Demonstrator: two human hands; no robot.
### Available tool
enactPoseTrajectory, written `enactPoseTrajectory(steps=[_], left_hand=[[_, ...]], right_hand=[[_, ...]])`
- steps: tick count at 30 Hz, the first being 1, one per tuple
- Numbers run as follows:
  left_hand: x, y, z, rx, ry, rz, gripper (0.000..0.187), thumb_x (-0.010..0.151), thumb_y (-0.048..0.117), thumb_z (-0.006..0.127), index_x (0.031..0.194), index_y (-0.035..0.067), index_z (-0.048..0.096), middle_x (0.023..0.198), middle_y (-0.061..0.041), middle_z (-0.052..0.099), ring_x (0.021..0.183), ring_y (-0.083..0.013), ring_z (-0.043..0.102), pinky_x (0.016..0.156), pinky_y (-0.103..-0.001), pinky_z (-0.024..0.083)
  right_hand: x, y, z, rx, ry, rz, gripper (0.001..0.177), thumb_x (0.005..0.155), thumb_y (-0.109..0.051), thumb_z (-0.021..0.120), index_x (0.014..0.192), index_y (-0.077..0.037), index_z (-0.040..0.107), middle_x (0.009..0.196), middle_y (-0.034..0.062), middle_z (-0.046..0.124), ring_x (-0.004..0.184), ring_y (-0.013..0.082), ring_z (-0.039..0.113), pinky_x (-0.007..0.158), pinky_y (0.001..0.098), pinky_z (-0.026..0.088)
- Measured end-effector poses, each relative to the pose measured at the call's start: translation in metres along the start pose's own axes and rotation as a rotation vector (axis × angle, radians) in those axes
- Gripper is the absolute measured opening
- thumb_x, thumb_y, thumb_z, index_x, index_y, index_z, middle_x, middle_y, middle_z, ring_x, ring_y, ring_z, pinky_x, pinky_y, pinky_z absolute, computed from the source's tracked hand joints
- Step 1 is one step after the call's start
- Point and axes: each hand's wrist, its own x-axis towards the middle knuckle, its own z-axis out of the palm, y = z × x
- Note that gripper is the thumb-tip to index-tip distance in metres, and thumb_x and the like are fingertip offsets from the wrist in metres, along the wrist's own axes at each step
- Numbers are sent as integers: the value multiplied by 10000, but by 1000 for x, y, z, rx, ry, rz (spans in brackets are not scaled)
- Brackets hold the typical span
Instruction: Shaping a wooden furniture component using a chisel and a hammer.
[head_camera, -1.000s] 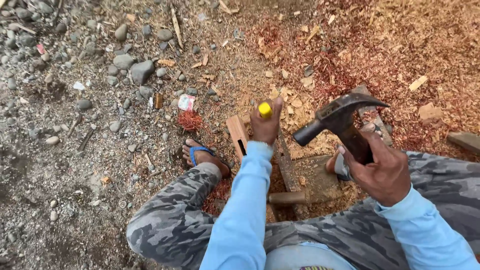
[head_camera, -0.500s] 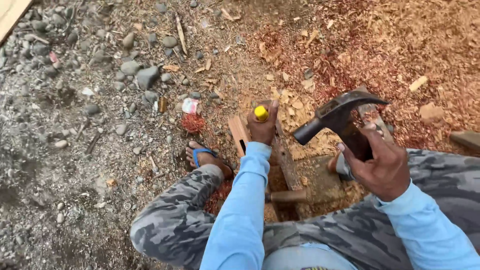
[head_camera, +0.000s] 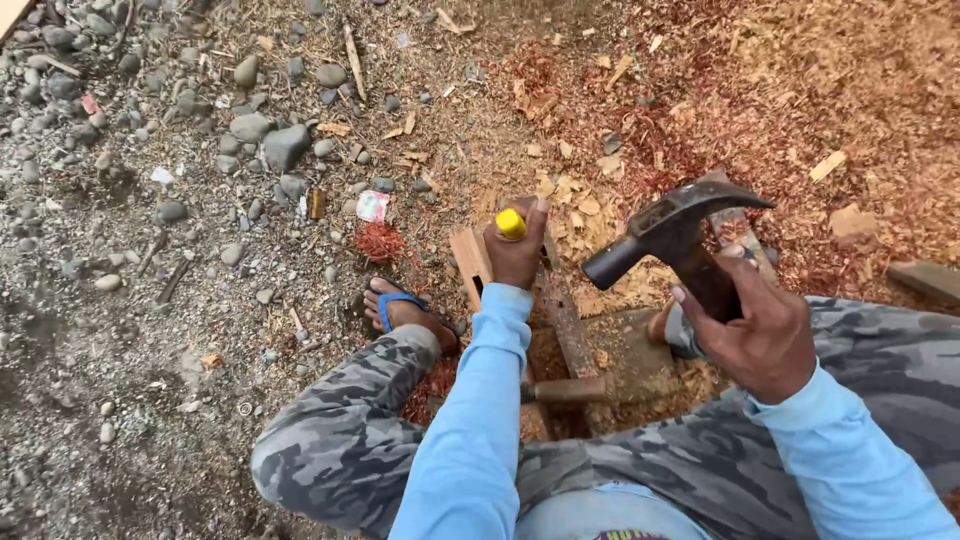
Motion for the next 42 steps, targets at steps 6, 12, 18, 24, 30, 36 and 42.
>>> enactPoseTrajectory(steps=[6, 12, 18, 24, 30, 36, 42], left_hand=[[-18, 60, 13, -91, -5, -390, 286, 934, 329, 763, 826, 120, 602, 585, 21, 537, 456, -107, 487, 426, -279, 414], [-2, 76, 4, -90, -128, -53, 341, 974, 396, 733, 1129, 112, 625, 923, 28, 652, 783, -67, 631, 722, -246, 576], [16, 62, 18, -26, -8, -165, 279, 884, 264, 763, 1013, 115, 565, 853, 14, 632, 688, -118, 651, 592, -288, 586], [33, 23, 22, 64, 4, 40, 264, 963, 286, 762, 1049, 102, 592, 895, 25, 622, 809, -80, 627, 729, -248, 566], [42, 9, 23, 0, 20, -8, 287, 979, 306, 774, 979, 75, 603, 853, -12, 619, 762, -107, 598, 681, -260, 527], [36, 8, 30, 308, 24, -30, 263, 956, 304, 766, 920, 91, 617, 841, -12, 646, 748, -121, 631, 677, -296, 570], [41, -6, 32, 154, -10, -168, 233, 975, 257, 762, 929, 81, 617, 811, -45, 652, 727, -159, 628, 681, -356, 582]], right_hand=[[2, 0, 0, -52, -72, 34, 377, 896, -187, 818, 1192, -11, 664, 830, 155, 723, 674, 286, 726, 584, 391, 546], [16, 0, 1, 41, -112, 14, 472, 902, -197, 803, 1298, 8, 648, 977, 189, 748, 795, 271, 761, 638, 372, 600], [32, -8, -5, -5, -161, -43, 590, 859, -192, 799, 1392, -22, 610, 1096, 207, 748, 885, 324, 772, 731, 415, 614], [60, -18, -15, -105, -245, -126, 667, 844, -221, 806, 1437, -60, 545, 1082, 218, 759, 823, 330, 769, 635, 420, 608], [119, -30, -25, -161, -289, -221, 586, 942, -207, 765, 1446, -18, 532, 938, 226, 742, 701, 308, 746, 578, 399, 589], [197, -61, -26, -268, -170, -372, 609, 967, -136, 800, 1461, 18, 479, 807, 245, 665, 607, 366, 678, 556, 458, 557], [193, 20, 89, -76, -328, -303, 522, 1062, -108, 613, 1534, -217, 419, 1081, 229, 712, 955, 341, 725, 872, 464, 607]])
